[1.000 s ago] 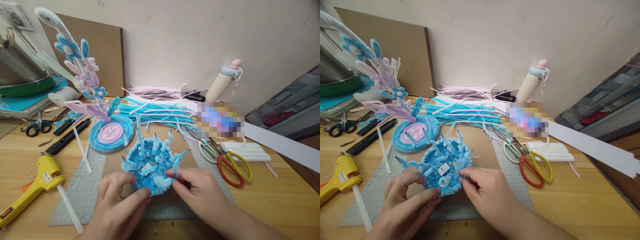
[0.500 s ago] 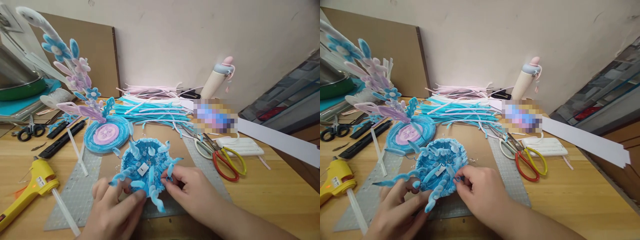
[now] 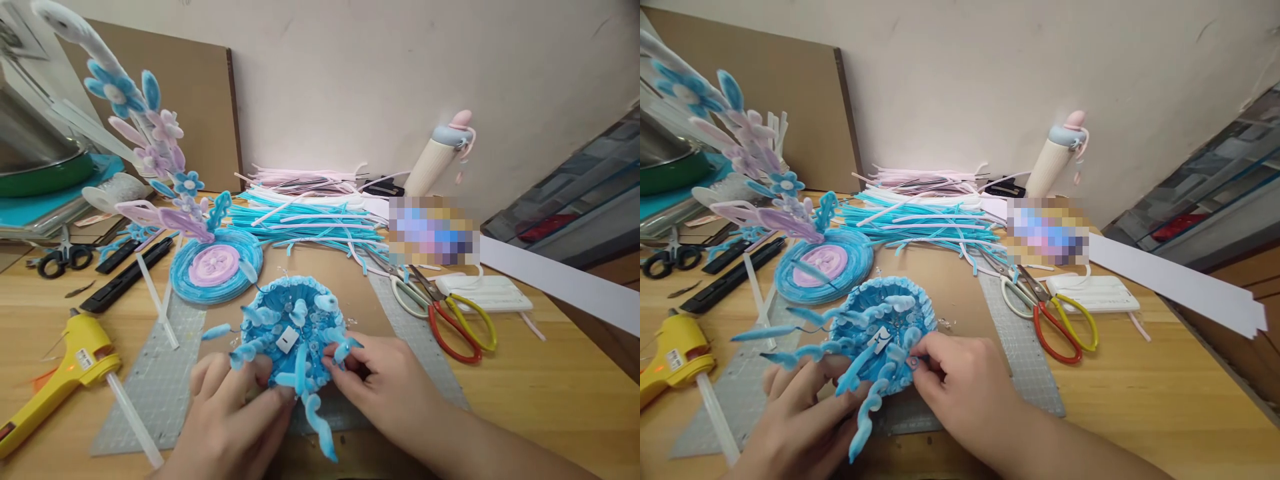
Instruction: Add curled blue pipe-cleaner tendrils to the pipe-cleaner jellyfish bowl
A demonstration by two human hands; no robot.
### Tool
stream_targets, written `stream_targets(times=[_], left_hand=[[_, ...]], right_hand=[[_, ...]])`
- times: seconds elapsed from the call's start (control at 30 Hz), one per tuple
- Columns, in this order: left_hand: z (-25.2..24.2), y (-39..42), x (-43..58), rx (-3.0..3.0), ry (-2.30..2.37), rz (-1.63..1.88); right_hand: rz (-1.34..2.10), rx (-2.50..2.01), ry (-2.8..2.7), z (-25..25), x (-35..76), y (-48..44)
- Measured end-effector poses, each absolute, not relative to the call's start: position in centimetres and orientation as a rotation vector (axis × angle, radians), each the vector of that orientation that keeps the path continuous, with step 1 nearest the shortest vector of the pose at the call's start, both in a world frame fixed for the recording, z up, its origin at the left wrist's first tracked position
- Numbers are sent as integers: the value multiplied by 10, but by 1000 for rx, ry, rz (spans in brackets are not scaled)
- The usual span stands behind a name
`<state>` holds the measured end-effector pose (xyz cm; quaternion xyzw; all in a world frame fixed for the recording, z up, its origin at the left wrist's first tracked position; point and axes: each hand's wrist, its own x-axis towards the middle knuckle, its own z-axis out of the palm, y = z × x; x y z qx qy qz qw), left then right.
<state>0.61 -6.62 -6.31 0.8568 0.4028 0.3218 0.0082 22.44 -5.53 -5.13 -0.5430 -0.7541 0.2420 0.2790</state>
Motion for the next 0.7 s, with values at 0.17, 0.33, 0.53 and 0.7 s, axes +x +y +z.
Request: stream_targets(times=[0.17, 0.33, 0.53, 0.7], left_hand=[[-62, -67, 7, 2663, 1291, 1037], [-61, -66, 7, 2668, 1310, 1056], [-62, -66, 6, 2681, 1286, 1059], [-62, -66, 7, 2670, 1279, 1055]], right_hand=[[633, -1392, -1992, -54, 226, -56], [655, -1359, -1971, -52, 225, -54], [683, -1367, -1959, -54, 224, -54], [702, -1358, -1929, -56, 224, -54]])
